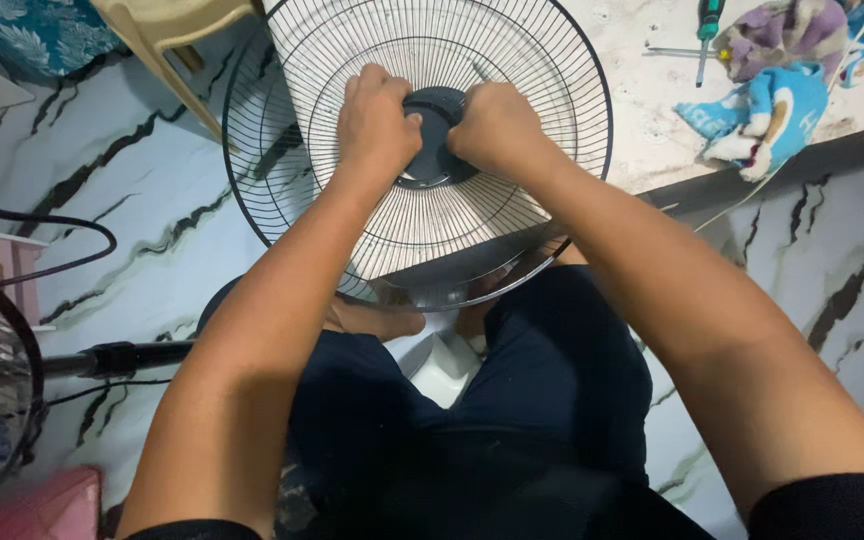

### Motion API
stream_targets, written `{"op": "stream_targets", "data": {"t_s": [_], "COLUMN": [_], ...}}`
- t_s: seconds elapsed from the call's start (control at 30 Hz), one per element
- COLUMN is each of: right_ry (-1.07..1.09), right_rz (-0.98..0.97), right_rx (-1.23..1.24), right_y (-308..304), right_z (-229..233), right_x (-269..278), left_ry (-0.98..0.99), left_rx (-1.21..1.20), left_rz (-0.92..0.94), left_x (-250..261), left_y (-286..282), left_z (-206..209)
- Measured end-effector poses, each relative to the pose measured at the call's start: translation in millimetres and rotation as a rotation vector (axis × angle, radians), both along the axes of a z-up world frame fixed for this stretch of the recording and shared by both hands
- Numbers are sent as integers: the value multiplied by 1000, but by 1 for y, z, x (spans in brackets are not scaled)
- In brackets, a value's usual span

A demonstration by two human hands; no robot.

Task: The person aligns and secures the front wire cage of an electric fan onto its base using a screwdriver. They repeatedly tighten the central hub nut to fasten the cage in place.

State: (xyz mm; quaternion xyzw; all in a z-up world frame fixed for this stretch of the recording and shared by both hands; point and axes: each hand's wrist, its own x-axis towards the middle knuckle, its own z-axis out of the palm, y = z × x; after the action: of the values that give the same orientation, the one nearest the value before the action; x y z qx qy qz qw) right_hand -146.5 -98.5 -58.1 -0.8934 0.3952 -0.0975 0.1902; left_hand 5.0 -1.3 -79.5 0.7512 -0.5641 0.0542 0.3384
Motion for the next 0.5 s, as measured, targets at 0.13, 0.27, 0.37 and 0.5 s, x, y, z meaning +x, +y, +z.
{"op": "stream_targets", "data": {"t_s": [0.13, 0.27, 0.37, 0.5], "right_ry": [4, 64, 65, 207], "right_rz": [11, 20, -40, -194], "right_rx": [-194, -234, -170, 156], "right_y": [10, 12, 7, -3], "right_z": [-12, -17, -12, 6], "right_x": [4, 13, 18, 24], "left_ry": [-98, -162, -170, -185], "left_rx": [141, 142, 152, 260], "left_rz": [2, 27, 22, 27], "left_x": [6, 6, 8, 14], "left_y": [-2, -8, -9, -16], "left_z": [-5, -10, -13, -7]}}
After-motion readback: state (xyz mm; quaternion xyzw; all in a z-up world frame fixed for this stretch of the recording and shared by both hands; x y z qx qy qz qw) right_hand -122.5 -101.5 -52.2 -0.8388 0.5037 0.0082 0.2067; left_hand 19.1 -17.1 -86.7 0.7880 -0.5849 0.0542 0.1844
